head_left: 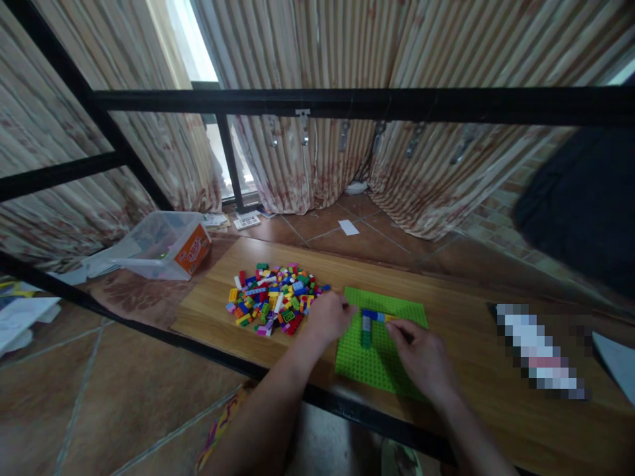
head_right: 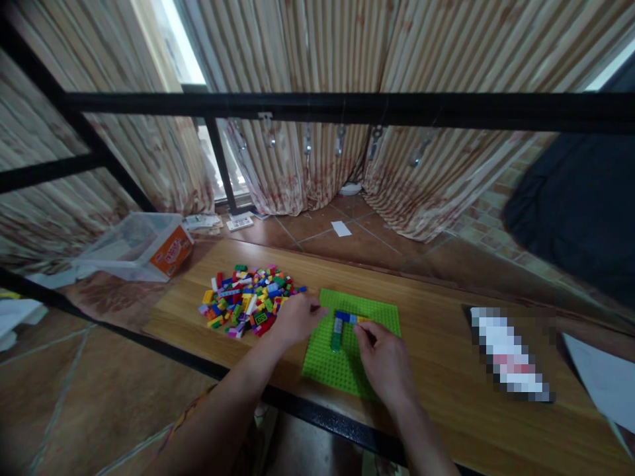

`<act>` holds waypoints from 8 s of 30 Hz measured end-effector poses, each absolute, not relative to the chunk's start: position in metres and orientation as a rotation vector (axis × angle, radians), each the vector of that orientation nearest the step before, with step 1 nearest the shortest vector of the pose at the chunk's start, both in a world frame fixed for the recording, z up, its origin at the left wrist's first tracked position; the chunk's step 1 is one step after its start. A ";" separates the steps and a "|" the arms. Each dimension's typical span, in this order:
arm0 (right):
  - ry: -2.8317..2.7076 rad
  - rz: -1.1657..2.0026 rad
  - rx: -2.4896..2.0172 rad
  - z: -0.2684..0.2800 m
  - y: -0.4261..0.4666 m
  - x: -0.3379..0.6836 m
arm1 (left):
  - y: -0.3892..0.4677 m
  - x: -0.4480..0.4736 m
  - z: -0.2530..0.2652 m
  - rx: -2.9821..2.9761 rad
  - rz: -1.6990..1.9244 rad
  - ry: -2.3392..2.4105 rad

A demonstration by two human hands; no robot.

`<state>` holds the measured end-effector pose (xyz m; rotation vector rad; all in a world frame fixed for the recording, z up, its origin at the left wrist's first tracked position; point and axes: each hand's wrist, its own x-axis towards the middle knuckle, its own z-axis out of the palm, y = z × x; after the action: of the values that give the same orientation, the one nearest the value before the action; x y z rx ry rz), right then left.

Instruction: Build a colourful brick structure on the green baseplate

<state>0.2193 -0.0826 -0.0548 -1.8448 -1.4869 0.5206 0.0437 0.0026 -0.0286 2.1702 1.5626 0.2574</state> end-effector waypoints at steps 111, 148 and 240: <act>-1.823 0.579 -1.575 -0.089 -0.044 0.100 | 0.003 -0.040 -0.014 1.960 0.369 1.861; -1.823 0.477 -1.490 -0.071 -0.070 0.121 | -0.019 -0.169 -0.059 1.764 0.726 2.087; -2.009 0.386 -1.703 -0.059 -0.101 0.214 | -0.015 0.049 -0.048 2.029 0.352 1.249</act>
<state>0.2140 -0.1006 -0.0594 -1.7026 -2.0088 0.3860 0.0491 -0.0149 -0.0478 2.0292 1.2492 0.3523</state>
